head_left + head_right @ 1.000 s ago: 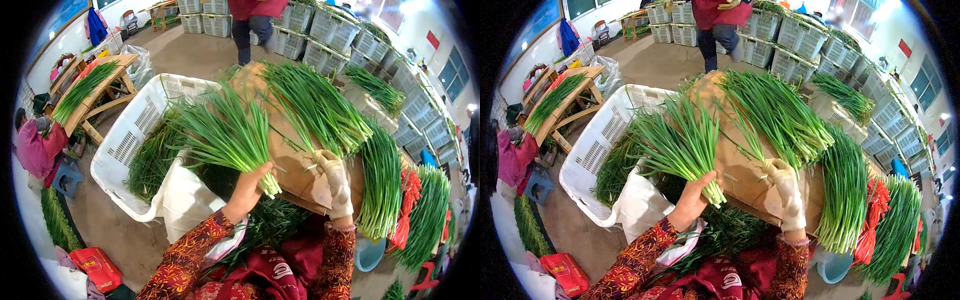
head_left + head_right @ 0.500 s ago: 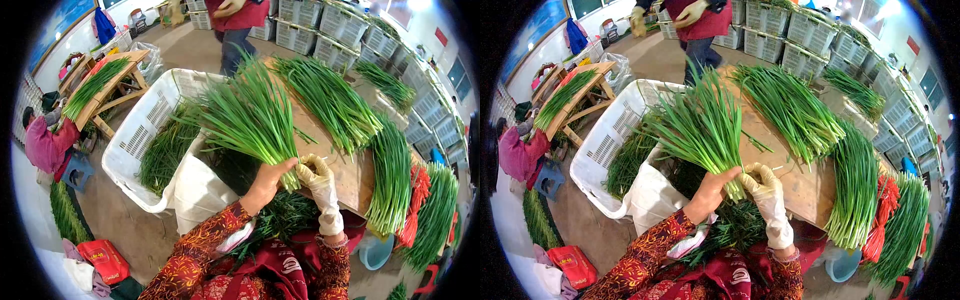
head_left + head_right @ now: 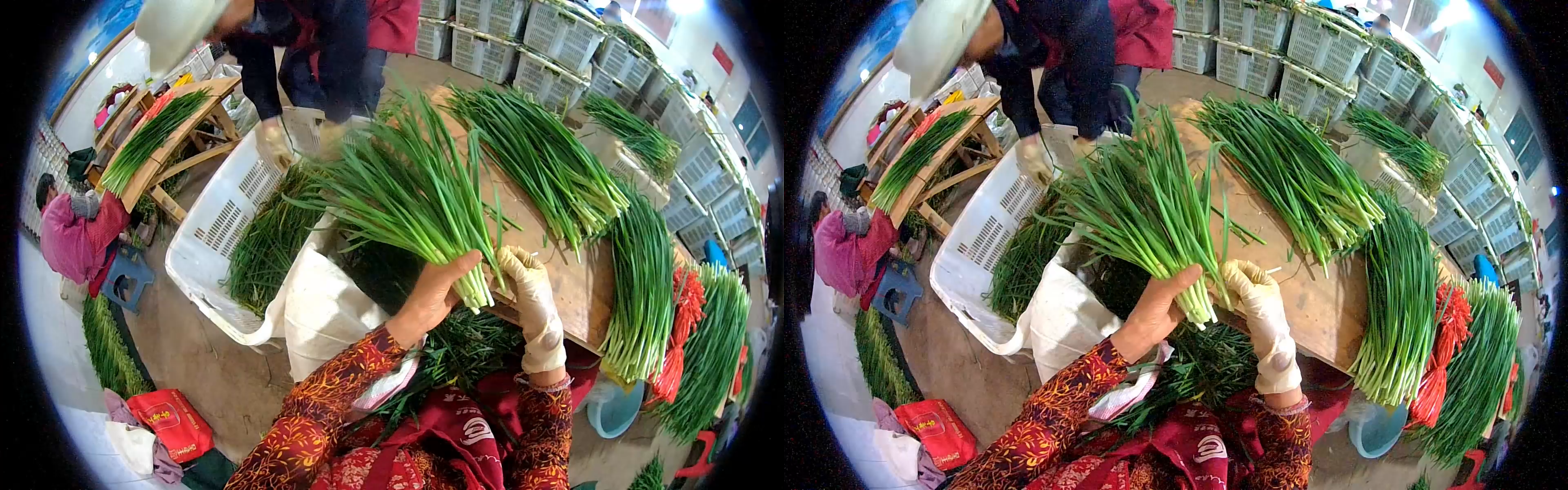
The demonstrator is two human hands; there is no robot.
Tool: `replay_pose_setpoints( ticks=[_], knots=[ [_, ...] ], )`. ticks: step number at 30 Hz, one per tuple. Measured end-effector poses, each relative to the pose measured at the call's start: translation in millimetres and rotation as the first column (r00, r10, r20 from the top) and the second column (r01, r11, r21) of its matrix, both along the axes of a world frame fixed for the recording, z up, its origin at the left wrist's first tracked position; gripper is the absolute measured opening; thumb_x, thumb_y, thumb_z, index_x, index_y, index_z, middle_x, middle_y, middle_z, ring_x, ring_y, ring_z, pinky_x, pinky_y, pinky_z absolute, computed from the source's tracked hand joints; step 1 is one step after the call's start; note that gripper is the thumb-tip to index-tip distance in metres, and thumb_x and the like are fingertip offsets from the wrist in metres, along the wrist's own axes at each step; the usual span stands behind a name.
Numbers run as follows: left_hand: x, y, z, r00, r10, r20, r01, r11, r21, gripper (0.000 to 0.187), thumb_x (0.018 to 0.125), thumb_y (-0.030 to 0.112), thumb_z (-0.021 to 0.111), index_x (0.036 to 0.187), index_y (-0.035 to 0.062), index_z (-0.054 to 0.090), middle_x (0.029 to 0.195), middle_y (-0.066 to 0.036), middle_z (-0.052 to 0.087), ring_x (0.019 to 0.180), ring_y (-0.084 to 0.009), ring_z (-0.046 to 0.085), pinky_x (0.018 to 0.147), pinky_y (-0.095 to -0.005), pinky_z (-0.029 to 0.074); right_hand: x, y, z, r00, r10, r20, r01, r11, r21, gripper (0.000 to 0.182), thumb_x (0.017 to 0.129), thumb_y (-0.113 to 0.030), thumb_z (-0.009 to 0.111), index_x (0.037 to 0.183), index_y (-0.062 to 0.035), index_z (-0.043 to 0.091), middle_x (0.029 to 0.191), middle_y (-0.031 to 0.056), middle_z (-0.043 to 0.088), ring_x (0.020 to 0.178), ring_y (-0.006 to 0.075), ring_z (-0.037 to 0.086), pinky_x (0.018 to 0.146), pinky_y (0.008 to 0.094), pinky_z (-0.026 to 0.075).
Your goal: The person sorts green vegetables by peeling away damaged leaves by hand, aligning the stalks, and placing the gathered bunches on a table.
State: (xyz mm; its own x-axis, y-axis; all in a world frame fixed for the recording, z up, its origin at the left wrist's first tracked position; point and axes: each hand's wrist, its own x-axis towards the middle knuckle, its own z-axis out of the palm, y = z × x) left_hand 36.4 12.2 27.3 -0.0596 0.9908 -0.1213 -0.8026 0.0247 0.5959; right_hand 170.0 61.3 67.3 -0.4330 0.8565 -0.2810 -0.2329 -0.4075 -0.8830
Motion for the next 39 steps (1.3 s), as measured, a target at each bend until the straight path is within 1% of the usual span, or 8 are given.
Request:
replay_pose_setpoints(
  ticks=[4,9,17,21,28,36,37,39],
  knots=[
    [6.8,3.9,-10.0,0.996,0.087,-0.032,-0.087,0.996,0.004,0.029,0.076,0.015,0.067,0.099,0.0034,0.055,0.087,-0.001,0.058,0.078,-0.0105,0.057,0.066,-0.0258,0.048,6.8,5.1,-11.8,0.995,0.095,0.013,-0.095,0.993,0.063,0.021,0.082,-0.023,0.061,0.090,-0.0038,0.058,0.075,0.0016,0.061,0.062,0.0078,0.054,0.056,0.0202,0.044],
    [12.7,7.6,-13.3,0.994,0.103,-0.043,-0.105,0.993,-0.054,0.029,0.075,0.012,0.067,0.100,0.0022,0.056,0.093,-0.004,0.059,0.079,-0.0110,0.057,0.072,-0.0256,0.046,4.0,-8.7,-17.0,0.897,-0.219,0.383,-0.063,0.796,0.603,0.017,0.080,-0.016,0.064,0.087,-0.0021,0.056,0.068,-0.0003,0.057,0.060,0.0065,0.050,0.053,0.0217,0.042],
    [12.7,-1.2,-27.1,0.998,-0.018,-0.058,0.011,0.992,-0.127,0.027,0.077,0.014,0.065,0.099,0.0026,0.055,0.093,-0.005,0.060,0.082,-0.0128,0.057,0.072,-0.0273,0.048,6.4,-10.3,-19.3,0.786,-0.297,0.542,-0.158,0.752,0.640,0.017,0.079,-0.022,0.062,0.085,-0.0056,0.061,0.075,0.0102,0.062,0.063,0.0167,0.060,0.059,0.0276,0.047],
    [18.9,-0.5,-28.6,0.994,0.084,-0.067,-0.087,0.995,-0.045,0.026,0.077,0.015,0.065,0.098,0.0054,0.053,0.090,-0.003,0.058,0.082,-0.0137,0.057,0.073,-0.0290,0.048,5.8,-23.7,-20.9,0.758,-0.383,0.528,-0.126,0.708,0.695,0.019,0.078,-0.026,0.060,0.086,-0.0082,0.062,0.077,0.0116,0.061,0.071,0.0278,0.060,0.064,0.0350,0.047],
    [42.7,-2.0,-6.9,0.986,0.144,-0.086,-0.155,0.976,-0.153,0.028,0.074,0.012,0.068,0.097,0.0025,0.055,0.090,-0.005,0.058,0.079,-0.0151,0.057,0.071,-0.0278,0.047,14.3,-28.6,-32.2,0.736,-0.624,0.261,0.094,0.477,0.874,0.012,0.076,-0.017,0.062,0.083,-0.0075,0.062,0.076,0.0098,0.061,0.068,0.0255,0.060,0.060,0.0315,0.047],
    [22.1,7.0,-1.9,0.992,0.115,0.048,-0.116,0.993,0.010,0.022,0.078,0.017,0.065,0.094,0.0054,0.055,0.092,-0.009,0.061,0.081,-0.0174,0.059,0.063,-0.0324,0.052,46.3,-50.5,-1.9,0.912,-0.365,-0.186,0.407,0.858,0.314,0.018,0.088,-0.019,0.050,0.081,-0.0048,0.057,0.071,0.0025,0.056,0.058,0.0092,0.049,0.057,0.0231,0.040],
    [15.1,7.5,1.8,0.992,0.108,0.062,-0.109,0.994,0.002,0.022,0.078,0.017,0.065,0.093,0.0058,0.055,0.092,-0.010,0.061,0.080,-0.0190,0.060,0.063,-0.0331,0.052,64.3,-52.9,-10.3,0.969,-0.198,-0.150,0.236,0.920,0.312,0.020,0.088,-0.020,0.049,0.079,-0.0043,0.058,0.072,0.0052,0.058,0.057,0.0094,0.048,0.058,0.0229,0.040],
    [5.1,11.9,5.6,0.990,0.120,0.073,-0.121,0.993,0.010,0.021,0.078,0.018,0.065,0.093,0.0062,0.055,0.092,-0.010,0.061,0.079,-0.0206,0.061,0.063,-0.0338,0.052,90.1,-59.7,-25.6,0.900,0.113,0.421,-0.254,0.921,0.296,0.021,0.087,-0.022,0.053,0.080,-0.0037,0.061,0.073,0.0038,0.058,0.062,0.0124,0.052,0.062,0.0239,0.043]
  ],
)
